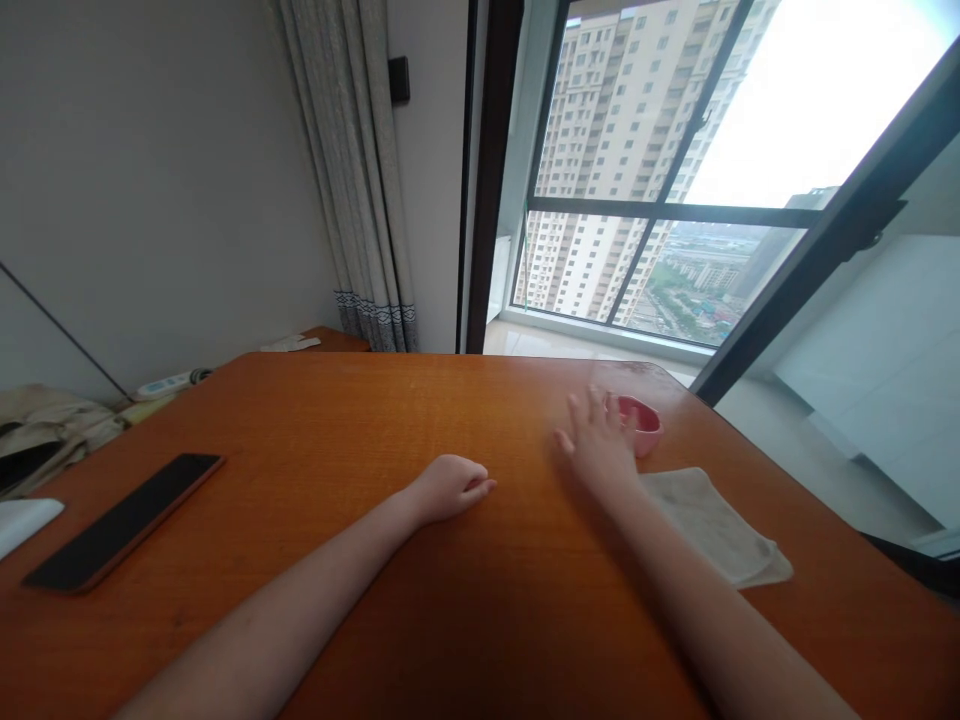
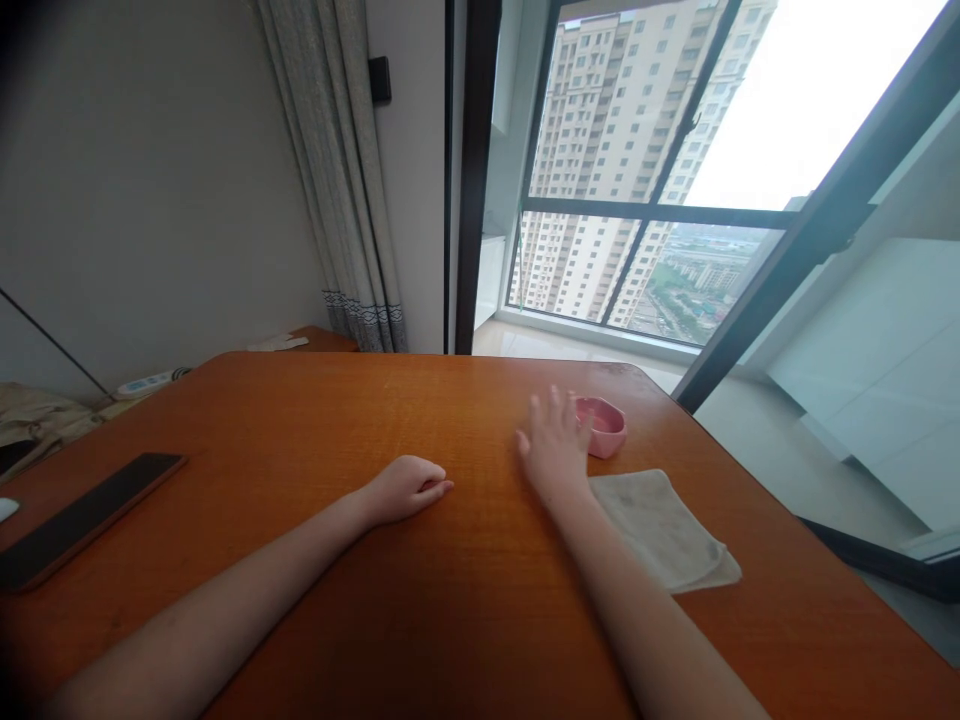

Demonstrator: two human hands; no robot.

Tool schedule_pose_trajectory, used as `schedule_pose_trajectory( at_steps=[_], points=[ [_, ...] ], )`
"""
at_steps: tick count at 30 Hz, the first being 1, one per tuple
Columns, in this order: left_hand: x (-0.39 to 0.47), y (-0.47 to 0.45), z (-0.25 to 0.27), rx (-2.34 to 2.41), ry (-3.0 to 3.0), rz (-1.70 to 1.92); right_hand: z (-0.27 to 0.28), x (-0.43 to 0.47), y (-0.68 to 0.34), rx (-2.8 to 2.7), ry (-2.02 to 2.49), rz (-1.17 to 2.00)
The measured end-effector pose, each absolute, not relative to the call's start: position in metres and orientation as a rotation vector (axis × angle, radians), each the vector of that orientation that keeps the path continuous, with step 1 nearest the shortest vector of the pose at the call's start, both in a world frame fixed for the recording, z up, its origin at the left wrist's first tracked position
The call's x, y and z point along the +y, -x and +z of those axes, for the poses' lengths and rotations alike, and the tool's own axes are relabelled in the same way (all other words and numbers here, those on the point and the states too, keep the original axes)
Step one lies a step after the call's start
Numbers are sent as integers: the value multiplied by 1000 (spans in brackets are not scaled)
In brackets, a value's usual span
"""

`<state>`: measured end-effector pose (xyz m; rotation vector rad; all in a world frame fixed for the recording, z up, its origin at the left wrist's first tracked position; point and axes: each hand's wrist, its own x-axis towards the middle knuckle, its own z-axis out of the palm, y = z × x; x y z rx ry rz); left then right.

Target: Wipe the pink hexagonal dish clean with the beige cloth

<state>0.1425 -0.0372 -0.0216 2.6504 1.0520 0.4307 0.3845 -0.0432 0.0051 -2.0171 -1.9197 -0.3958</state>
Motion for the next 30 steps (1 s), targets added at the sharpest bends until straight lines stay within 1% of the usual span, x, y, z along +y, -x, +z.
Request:
schedule_pose_trajectory(
  at_steps=[2,4,6,8,15,18,22,26,30],
  points=[
    [-38,-142,-21,1038,-2648,434,9,-37,-417,-1713,2253,-385],
    [-38,-143,-20,1039,-2638,431,7,-31,-442,-1676,2381,-272],
    [-39,-144,-20,1042,-2628,437,2,-26,-457,-1774,2380,-207],
    [-39,-145,-20,1039,-2621,443,-4,-21,-466,-1839,2338,-218],
    [-38,-142,-22,1007,-2604,474,-8,-16,-474,-1821,2253,-194],
    [-37,-141,-20,1033,-2607,677,1,-19,-460,-1925,2053,-234],
    [-38,-140,-14,1053,-2714,977,14,-32,-416,-2173,1582,-195],
    [-38,-139,-11,1021,-2953,959,15,-47,-368,-2396,1188,-82],
    [-36,-135,-8,975,-3087,871,4,-56,-347,-2454,981,-14]
  ],
)
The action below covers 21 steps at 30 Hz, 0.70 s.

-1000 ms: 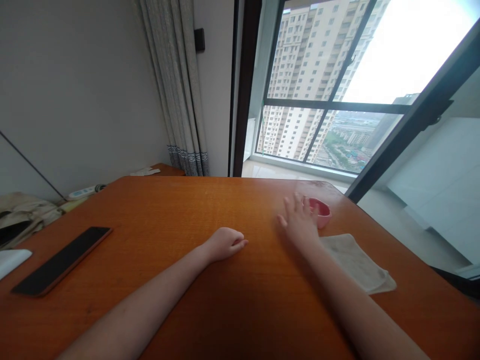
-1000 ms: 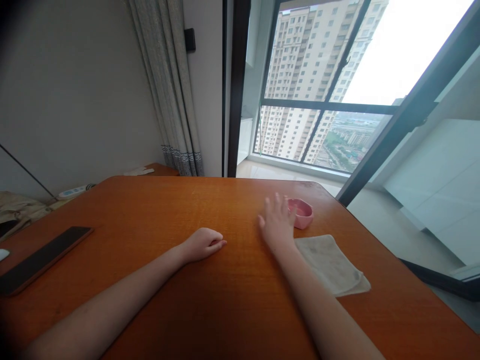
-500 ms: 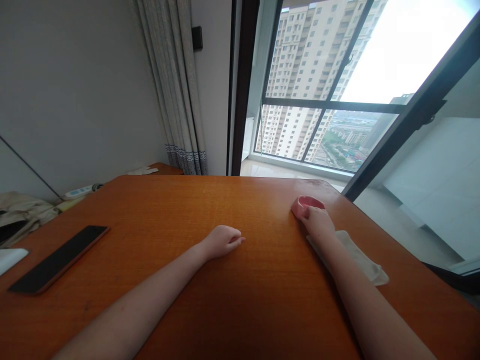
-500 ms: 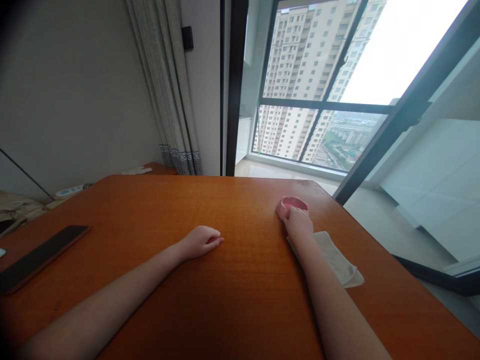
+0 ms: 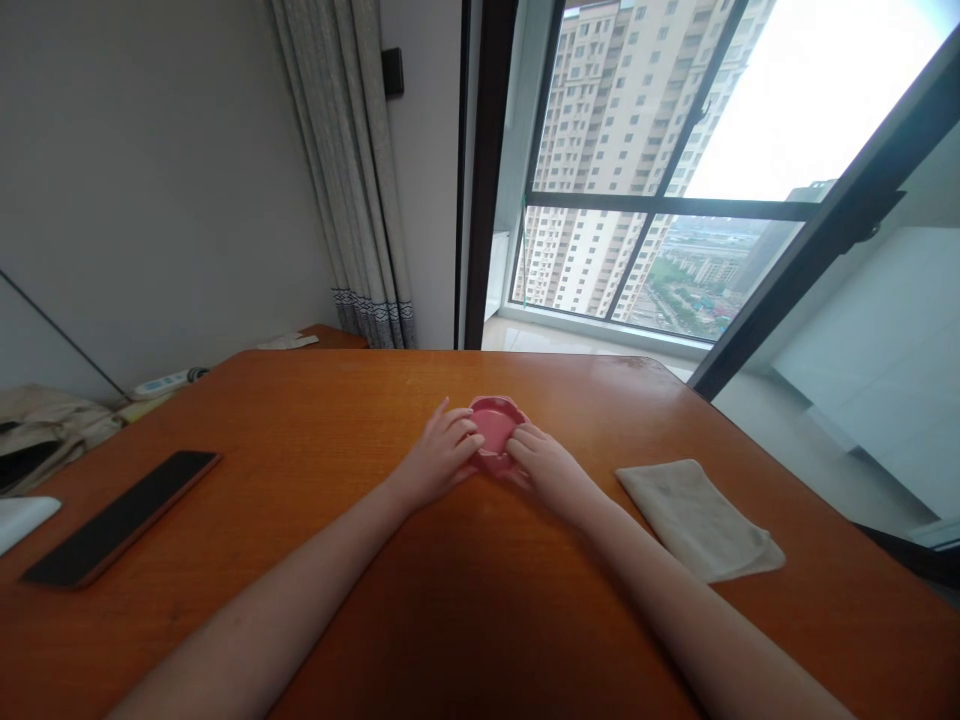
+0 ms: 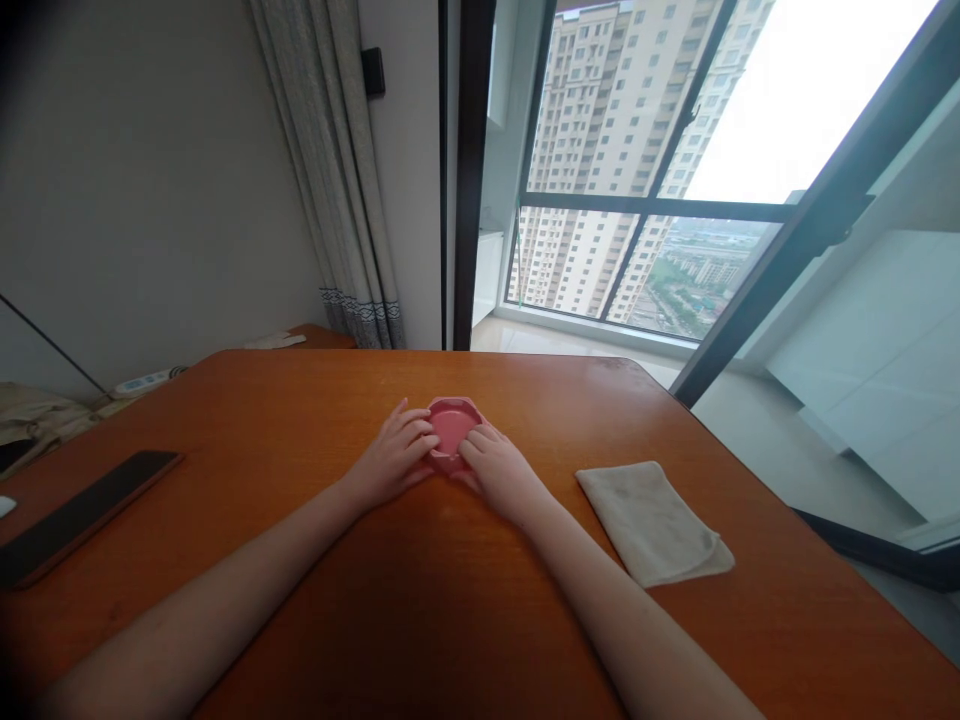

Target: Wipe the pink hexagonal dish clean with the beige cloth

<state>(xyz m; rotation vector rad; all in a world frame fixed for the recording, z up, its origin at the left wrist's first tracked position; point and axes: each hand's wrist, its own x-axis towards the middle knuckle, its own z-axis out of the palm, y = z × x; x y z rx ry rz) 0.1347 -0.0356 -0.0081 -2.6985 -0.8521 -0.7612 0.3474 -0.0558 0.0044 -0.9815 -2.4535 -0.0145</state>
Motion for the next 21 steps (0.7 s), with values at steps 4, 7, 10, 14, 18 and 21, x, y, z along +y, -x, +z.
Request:
schedule_pose_trajectory(
  at_steps=[4,7,10,14,18,21],
  points=[
    [-32,-125,-2,-846,2737,-663,-4,-59,-349,-2318,948,31],
    [-29,-106,4,-1039,2682,-704,-8,-55,-359,-2169,1061,23],
    [-23,-72,9,-1301,2529,-704,-13,-48,-369,-2153,1191,34],
    [-12,-25,7,-1677,2222,-594,-18,-41,-372,-2172,1262,62],
    [-5,0,0,-1873,1996,-516,-21,-41,-370,-2224,1256,90],
    [-3,6,-6,-1940,1920,-456,-22,-41,-372,-2229,1276,94]
  ],
)
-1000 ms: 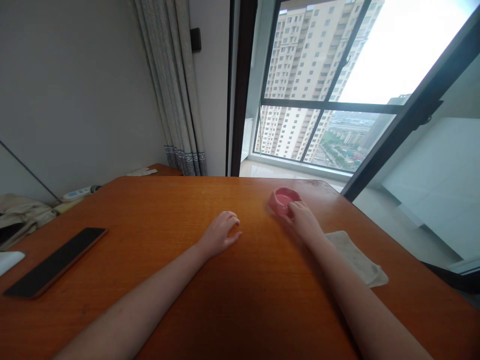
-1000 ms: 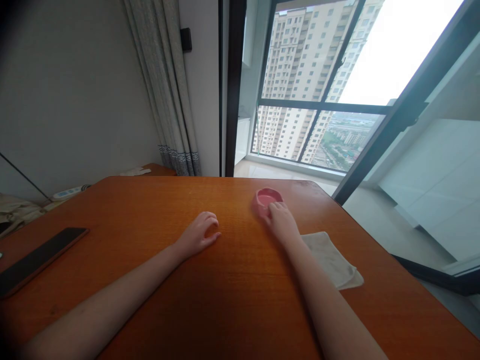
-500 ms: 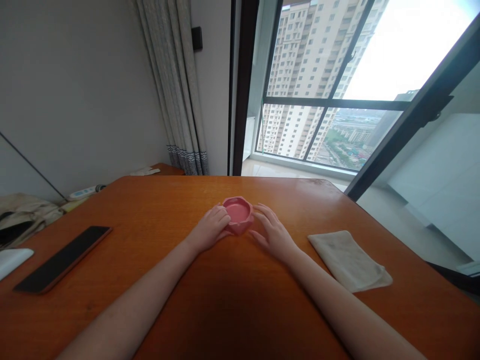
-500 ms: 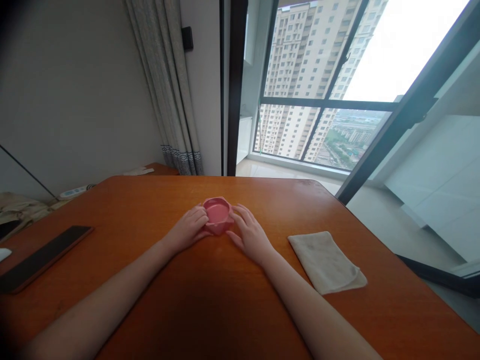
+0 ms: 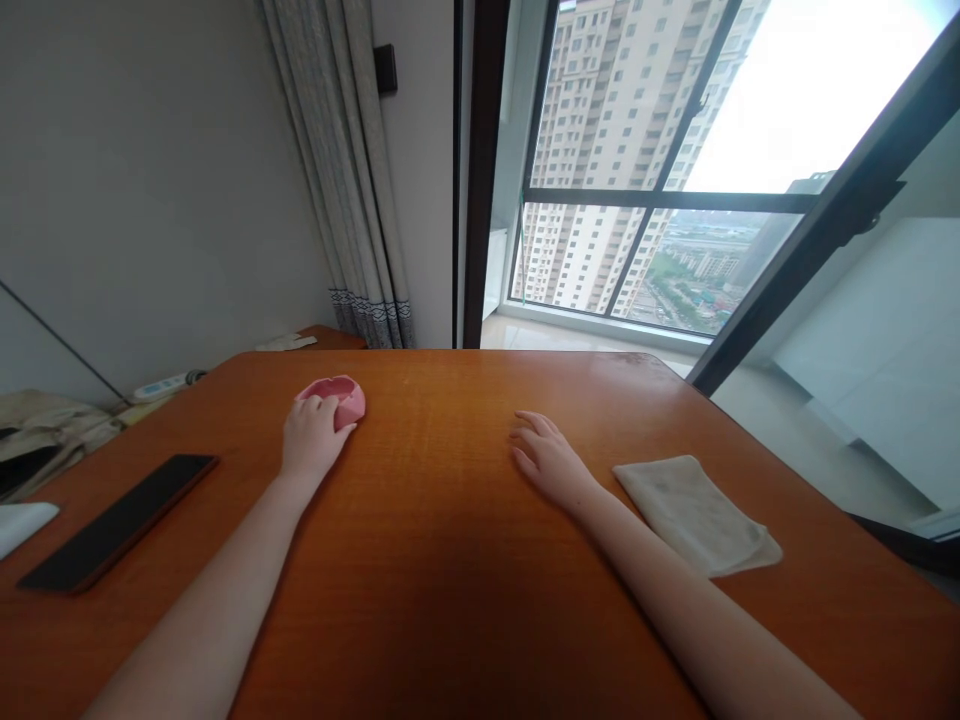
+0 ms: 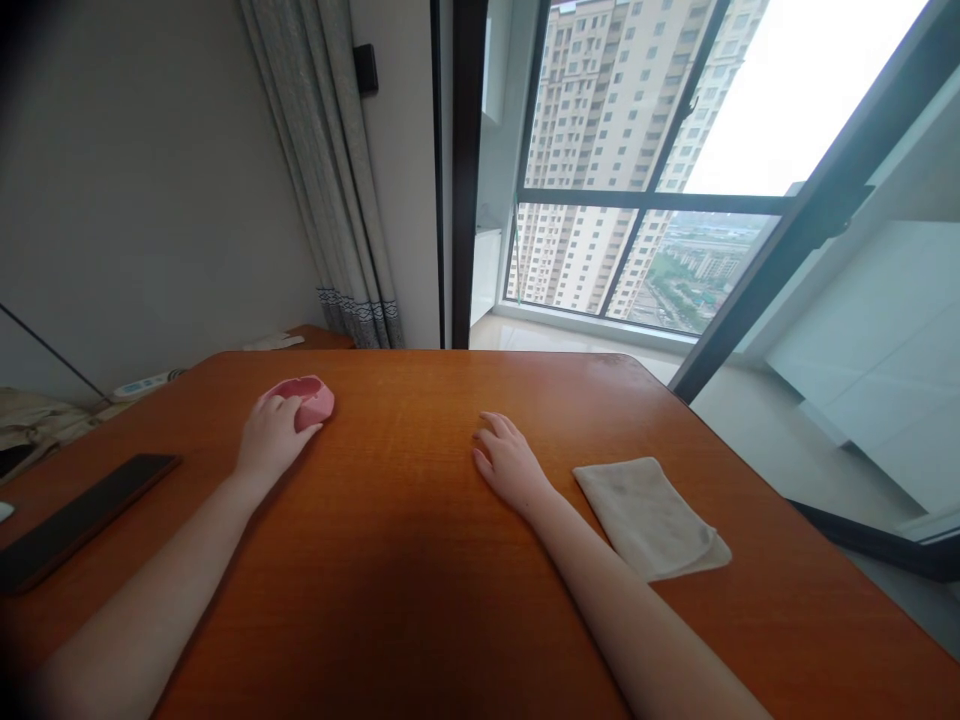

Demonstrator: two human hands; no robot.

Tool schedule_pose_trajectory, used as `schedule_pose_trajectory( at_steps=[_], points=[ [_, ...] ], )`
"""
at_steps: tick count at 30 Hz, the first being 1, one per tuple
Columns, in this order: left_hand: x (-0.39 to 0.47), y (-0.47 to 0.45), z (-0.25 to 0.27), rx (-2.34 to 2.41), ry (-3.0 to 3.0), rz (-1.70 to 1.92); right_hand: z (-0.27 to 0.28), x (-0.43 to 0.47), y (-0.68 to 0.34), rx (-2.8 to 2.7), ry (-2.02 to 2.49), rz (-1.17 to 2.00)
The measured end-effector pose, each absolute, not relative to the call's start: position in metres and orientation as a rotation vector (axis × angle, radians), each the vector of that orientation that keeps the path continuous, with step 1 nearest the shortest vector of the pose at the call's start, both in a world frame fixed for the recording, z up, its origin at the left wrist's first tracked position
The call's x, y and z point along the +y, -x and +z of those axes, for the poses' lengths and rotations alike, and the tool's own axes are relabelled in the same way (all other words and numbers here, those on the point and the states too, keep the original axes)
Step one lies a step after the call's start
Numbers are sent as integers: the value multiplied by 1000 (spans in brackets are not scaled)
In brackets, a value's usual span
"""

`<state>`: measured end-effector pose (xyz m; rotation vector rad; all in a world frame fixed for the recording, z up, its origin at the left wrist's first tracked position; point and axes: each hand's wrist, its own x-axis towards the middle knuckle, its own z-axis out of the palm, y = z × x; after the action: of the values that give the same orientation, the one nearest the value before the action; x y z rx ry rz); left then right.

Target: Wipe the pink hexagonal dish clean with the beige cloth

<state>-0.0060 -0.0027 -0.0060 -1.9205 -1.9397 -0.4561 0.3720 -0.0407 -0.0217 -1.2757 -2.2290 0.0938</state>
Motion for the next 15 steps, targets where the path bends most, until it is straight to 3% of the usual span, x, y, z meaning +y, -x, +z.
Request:
schedule_pose_trajectory(
  at_steps=[15],
  points=[
    [1,9,-15,-1956,1934,-358,-10,-27,-405,-2025,1606,102]
  ],
)
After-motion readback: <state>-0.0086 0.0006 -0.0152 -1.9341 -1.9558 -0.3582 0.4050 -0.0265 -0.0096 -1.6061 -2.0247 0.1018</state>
